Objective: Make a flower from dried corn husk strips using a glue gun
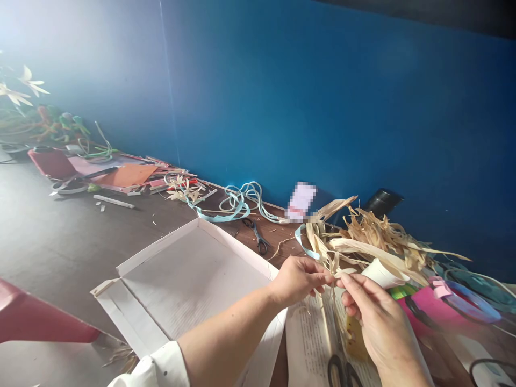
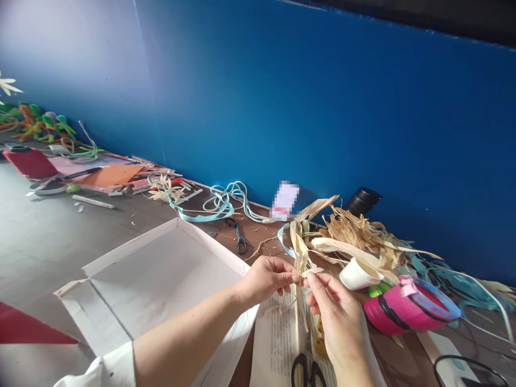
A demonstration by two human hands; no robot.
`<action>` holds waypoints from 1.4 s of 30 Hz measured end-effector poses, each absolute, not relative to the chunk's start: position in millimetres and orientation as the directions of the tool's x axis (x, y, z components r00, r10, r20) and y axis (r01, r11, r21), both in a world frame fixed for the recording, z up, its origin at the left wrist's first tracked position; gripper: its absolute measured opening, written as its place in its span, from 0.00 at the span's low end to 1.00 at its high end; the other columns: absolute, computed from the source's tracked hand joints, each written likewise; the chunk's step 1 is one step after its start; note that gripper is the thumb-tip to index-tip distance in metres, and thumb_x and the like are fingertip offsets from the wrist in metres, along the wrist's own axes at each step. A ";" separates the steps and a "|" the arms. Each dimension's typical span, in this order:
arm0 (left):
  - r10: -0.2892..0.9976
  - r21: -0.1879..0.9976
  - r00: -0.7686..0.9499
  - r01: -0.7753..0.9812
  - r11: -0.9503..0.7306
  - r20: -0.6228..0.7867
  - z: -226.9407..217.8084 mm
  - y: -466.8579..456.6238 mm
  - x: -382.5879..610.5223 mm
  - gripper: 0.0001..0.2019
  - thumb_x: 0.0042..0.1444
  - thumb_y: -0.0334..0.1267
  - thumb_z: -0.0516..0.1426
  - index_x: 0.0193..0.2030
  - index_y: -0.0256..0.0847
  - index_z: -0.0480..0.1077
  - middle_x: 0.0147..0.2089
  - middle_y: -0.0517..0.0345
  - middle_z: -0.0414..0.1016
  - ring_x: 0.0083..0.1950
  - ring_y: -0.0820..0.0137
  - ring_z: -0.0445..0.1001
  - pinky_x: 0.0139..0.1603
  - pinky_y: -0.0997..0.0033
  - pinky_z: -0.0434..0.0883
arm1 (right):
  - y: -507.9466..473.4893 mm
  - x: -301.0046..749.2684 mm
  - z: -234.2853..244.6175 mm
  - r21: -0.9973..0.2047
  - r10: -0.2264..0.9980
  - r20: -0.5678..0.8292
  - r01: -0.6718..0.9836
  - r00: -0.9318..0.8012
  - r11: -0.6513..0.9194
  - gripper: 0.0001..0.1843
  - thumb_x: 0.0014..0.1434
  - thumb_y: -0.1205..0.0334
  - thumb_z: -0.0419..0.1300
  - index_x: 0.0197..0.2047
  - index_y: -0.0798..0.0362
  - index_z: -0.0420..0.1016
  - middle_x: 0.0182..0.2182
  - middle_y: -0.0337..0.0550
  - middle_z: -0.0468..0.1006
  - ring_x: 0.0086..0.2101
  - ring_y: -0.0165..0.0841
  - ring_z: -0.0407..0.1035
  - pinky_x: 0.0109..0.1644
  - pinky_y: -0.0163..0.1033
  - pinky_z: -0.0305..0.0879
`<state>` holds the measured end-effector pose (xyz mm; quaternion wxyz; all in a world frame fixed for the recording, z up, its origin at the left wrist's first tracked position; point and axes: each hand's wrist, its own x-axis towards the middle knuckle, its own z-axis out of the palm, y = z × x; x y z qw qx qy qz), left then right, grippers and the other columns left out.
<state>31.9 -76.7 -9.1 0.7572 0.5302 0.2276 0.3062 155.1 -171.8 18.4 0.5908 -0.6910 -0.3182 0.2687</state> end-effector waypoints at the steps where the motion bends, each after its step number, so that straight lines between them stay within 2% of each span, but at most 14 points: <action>1: 0.704 0.945 0.710 -0.218 0.242 -0.017 -9.4 -76.6 32.4 0.20 0.40 0.51 0.66 0.31 0.32 0.76 0.25 0.58 0.72 0.25 0.78 0.66 0.24 0.77 0.62 | -171.7 155.4 18.2 -0.987 0.755 0.006 0.125 0.656 -0.101 0.18 0.43 0.47 0.69 0.33 0.51 0.78 0.28 0.41 0.77 0.23 0.27 0.64 0.21 0.31 0.60; 7: 0.715 0.962 0.699 -0.197 0.188 0.004 -11.3 -76.6 33.5 0.16 0.44 0.47 0.64 0.31 0.33 0.76 0.24 0.60 0.70 0.24 0.78 0.66 0.23 0.79 0.61 | -171.1 155.2 13.7 -0.987 0.728 0.019 0.127 0.685 -0.094 0.19 0.42 0.47 0.70 0.31 0.55 0.78 0.26 0.42 0.77 0.23 0.27 0.64 0.23 0.31 0.61; 12: 0.726 0.974 0.688 -0.163 0.156 -0.001 -9.8 -78.4 32.0 0.13 0.46 0.43 0.63 0.32 0.33 0.77 0.22 0.61 0.69 0.23 0.79 0.65 0.22 0.79 0.61 | -168.2 147.9 16.7 -0.992 0.687 0.024 0.103 0.727 -0.074 0.17 0.42 0.49 0.70 0.27 0.54 0.77 0.23 0.38 0.75 0.21 0.25 0.62 0.23 0.30 0.59; 26: 0.723 0.976 0.691 -0.157 0.152 -0.001 -12.7 -77.4 33.3 0.14 0.46 0.45 0.64 0.33 0.34 0.77 0.23 0.60 0.70 0.23 0.78 0.65 0.23 0.80 0.61 | -167.9 145.4 16.3 -0.990 0.688 0.058 0.129 0.724 -0.051 0.17 0.41 0.49 0.71 0.28 0.52 0.78 0.24 0.39 0.76 0.22 0.26 0.62 0.26 0.32 0.62; 30: 0.731 0.981 0.682 -0.139 0.138 -0.006 -13.4 -77.0 33.0 0.15 0.46 0.45 0.63 0.34 0.34 0.77 0.22 0.60 0.70 0.23 0.79 0.64 0.22 0.80 0.60 | -169.9 143.3 17.7 -0.988 0.699 0.062 0.144 0.713 -0.058 0.16 0.44 0.48 0.70 0.30 0.52 0.78 0.26 0.39 0.77 0.23 0.26 0.62 0.27 0.32 0.62; 36: 0.725 0.982 0.688 -0.148 0.117 0.018 -9.8 -78.1 29.8 0.15 0.47 0.46 0.63 0.33 0.34 0.77 0.22 0.61 0.69 0.23 0.79 0.64 0.23 0.79 0.59 | -171.9 142.6 16.2 -0.984 0.703 0.053 0.159 0.709 -0.086 0.16 0.44 0.48 0.70 0.29 0.52 0.78 0.23 0.37 0.74 0.24 0.26 0.62 0.28 0.31 0.62; 42: 0.739 0.978 0.672 -0.182 0.105 0.046 -5.0 -81.2 28.3 0.13 0.47 0.44 0.63 0.32 0.34 0.77 0.25 0.60 0.72 0.24 0.79 0.66 0.28 0.78 0.64 | -170.4 142.6 16.8 -0.974 0.692 0.066 0.198 0.719 -0.112 0.19 0.44 0.46 0.69 0.30 0.53 0.78 0.22 0.37 0.74 0.23 0.27 0.61 0.27 0.33 0.61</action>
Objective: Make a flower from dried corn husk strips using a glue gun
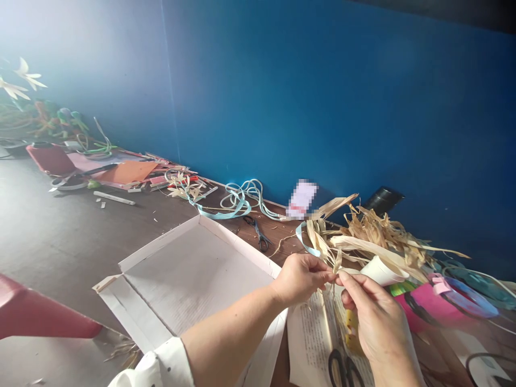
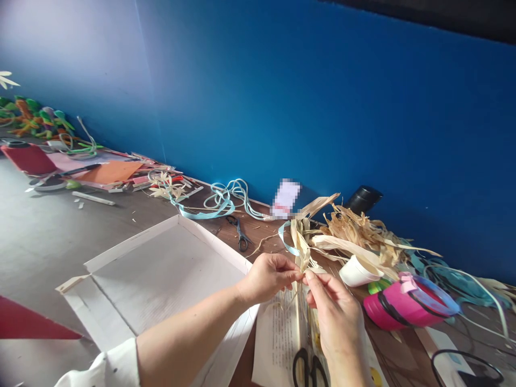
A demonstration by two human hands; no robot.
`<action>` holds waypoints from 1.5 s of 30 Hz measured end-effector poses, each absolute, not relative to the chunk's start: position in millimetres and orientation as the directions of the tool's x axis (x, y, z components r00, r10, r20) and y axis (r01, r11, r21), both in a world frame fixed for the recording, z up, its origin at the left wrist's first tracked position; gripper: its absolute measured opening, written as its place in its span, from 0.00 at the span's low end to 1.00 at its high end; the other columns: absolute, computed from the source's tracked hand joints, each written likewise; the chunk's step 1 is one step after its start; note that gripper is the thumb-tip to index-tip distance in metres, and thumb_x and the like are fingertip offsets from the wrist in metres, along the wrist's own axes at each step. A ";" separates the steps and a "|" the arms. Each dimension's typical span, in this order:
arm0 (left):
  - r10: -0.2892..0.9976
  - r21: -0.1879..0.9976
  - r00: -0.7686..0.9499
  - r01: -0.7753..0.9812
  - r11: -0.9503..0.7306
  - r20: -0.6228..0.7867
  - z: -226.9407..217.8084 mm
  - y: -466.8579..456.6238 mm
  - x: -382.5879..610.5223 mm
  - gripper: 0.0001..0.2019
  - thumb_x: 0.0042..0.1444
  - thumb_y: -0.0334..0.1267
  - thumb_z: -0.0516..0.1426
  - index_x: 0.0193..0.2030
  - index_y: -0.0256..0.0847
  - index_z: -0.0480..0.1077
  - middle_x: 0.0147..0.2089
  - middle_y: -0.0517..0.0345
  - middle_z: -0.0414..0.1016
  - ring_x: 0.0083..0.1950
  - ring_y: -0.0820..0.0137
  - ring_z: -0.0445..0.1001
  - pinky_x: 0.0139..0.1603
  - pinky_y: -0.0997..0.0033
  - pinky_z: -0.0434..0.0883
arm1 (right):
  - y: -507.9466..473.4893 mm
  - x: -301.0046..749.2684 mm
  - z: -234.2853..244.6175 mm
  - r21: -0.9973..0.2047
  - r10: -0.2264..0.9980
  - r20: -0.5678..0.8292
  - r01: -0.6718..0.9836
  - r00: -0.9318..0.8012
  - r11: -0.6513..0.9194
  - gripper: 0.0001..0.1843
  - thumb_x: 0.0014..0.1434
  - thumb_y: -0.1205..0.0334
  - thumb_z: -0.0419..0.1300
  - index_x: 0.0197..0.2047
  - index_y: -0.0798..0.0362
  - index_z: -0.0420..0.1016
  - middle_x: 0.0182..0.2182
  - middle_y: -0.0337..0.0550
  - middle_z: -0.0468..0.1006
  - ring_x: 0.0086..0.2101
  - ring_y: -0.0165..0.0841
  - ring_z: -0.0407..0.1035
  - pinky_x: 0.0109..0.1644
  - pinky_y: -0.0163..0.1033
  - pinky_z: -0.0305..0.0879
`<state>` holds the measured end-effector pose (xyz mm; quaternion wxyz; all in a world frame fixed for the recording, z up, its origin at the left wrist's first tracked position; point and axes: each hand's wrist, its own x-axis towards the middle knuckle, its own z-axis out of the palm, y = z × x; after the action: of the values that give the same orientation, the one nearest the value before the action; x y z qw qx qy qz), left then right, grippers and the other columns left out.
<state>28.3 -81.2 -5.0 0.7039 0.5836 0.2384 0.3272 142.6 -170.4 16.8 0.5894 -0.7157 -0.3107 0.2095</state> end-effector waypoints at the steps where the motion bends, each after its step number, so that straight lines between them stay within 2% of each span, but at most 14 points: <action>1: 0.741 0.977 0.670 -0.185 0.103 0.049 -4.4 -81.6 28.2 0.13 0.47 0.44 0.63 0.32 0.34 0.77 0.25 0.59 0.72 0.25 0.78 0.66 0.28 0.77 0.64 | -170.7 141.8 17.4 -0.972 0.690 0.072 0.207 0.720 -0.115 0.19 0.44 0.45 0.69 0.30 0.52 0.78 0.22 0.37 0.73 0.23 0.27 0.61 0.27 0.33 0.61; 6: 0.746 0.980 0.664 -0.175 0.098 0.044 -2.2 -82.9 27.4 0.12 0.47 0.43 0.63 0.31 0.34 0.76 0.26 0.58 0.74 0.25 0.77 0.67 0.28 0.77 0.65 | -173.2 139.8 16.4 -0.968 0.693 0.088 0.225 0.716 -0.110 0.17 0.45 0.46 0.68 0.31 0.50 0.78 0.21 0.36 0.73 0.23 0.28 0.61 0.27 0.34 0.60; 12: 0.737 0.977 0.674 -0.185 0.102 0.050 -4.1 -82.6 28.9 0.12 0.48 0.43 0.62 0.33 0.34 0.76 0.29 0.55 0.76 0.26 0.77 0.68 0.28 0.77 0.65 | -175.6 144.0 11.8 -0.972 0.681 0.135 0.230 0.720 -0.049 0.18 0.45 0.46 0.68 0.34 0.52 0.79 0.30 0.41 0.79 0.22 0.27 0.61 0.25 0.35 0.59; 15: 0.743 0.976 0.667 -0.190 0.104 0.051 -4.7 -82.3 29.9 0.12 0.47 0.43 0.62 0.32 0.34 0.76 0.28 0.56 0.75 0.25 0.77 0.68 0.27 0.78 0.64 | -178.4 143.9 13.8 -0.965 0.677 0.137 0.252 0.724 -0.075 0.20 0.44 0.45 0.68 0.34 0.52 0.80 0.27 0.42 0.78 0.22 0.28 0.62 0.24 0.34 0.60; 20: 0.768 0.984 0.640 -0.154 0.090 0.030 -4.5 -82.7 30.4 0.11 0.48 0.42 0.62 0.32 0.34 0.76 0.24 0.59 0.73 0.25 0.77 0.67 0.29 0.77 0.66 | -181.1 136.9 21.3 -0.898 0.680 0.161 0.393 0.715 -0.201 0.21 0.45 0.43 0.66 0.36 0.49 0.81 0.18 0.39 0.74 0.22 0.34 0.67 0.23 0.36 0.63; 25: 0.786 0.994 0.616 -0.104 0.020 0.049 -8.0 -82.6 30.6 0.11 0.49 0.42 0.61 0.33 0.35 0.77 0.25 0.59 0.73 0.26 0.75 0.69 0.30 0.76 0.66 | -179.8 127.6 26.6 -0.825 0.665 0.302 0.537 0.682 -0.176 0.16 0.44 0.45 0.65 0.32 0.48 0.82 0.23 0.43 0.79 0.26 0.39 0.73 0.33 0.41 0.69; 29: 0.788 0.995 0.608 -0.078 -0.056 0.092 -7.4 -82.8 28.2 0.10 0.49 0.41 0.59 0.33 0.37 0.78 0.24 0.60 0.72 0.26 0.75 0.69 0.29 0.76 0.65 | -179.4 126.3 24.6 -0.790 0.661 0.346 0.587 0.666 -0.178 0.15 0.45 0.47 0.64 0.31 0.48 0.81 0.28 0.45 0.81 0.32 0.42 0.75 0.39 0.43 0.71; 37: 0.783 0.984 0.600 -0.035 -0.177 0.162 -2.2 -85.1 22.9 0.09 0.50 0.39 0.58 0.31 0.38 0.78 0.23 0.62 0.72 0.26 0.75 0.67 0.28 0.77 0.63 | -179.6 128.6 10.6 -0.733 0.671 0.398 0.657 0.626 -0.178 0.16 0.49 0.47 0.62 0.34 0.49 0.80 0.31 0.45 0.82 0.33 0.41 0.76 0.38 0.41 0.71; 40: 0.791 0.991 0.598 -0.052 -0.120 0.127 -2.1 -85.6 24.8 0.08 0.49 0.39 0.58 0.31 0.37 0.77 0.23 0.61 0.72 0.26 0.76 0.67 0.29 0.77 0.63 | -180.3 129.4 11.3 -0.736 0.686 0.379 0.652 0.621 -0.183 0.17 0.49 0.46 0.61 0.35 0.49 0.81 0.32 0.46 0.82 0.33 0.41 0.76 0.39 0.41 0.71; 45: 0.784 0.968 0.621 -0.198 0.154 0.003 -1.4 -83.1 30.8 0.10 0.46 0.41 0.62 0.28 0.34 0.74 0.23 0.60 0.71 0.24 0.77 0.67 0.27 0.77 0.64 | -186.1 136.3 15.2 -0.780 0.664 0.356 0.600 0.658 -0.176 0.24 0.50 0.43 0.62 0.45 0.50 0.79 0.34 0.46 0.82 0.29 0.38 0.74 0.38 0.41 0.70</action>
<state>30.8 -83.1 -1.4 0.7117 0.5515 0.2654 0.3449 136.3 -186.1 15.2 0.4917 -0.7663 -0.4123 0.0322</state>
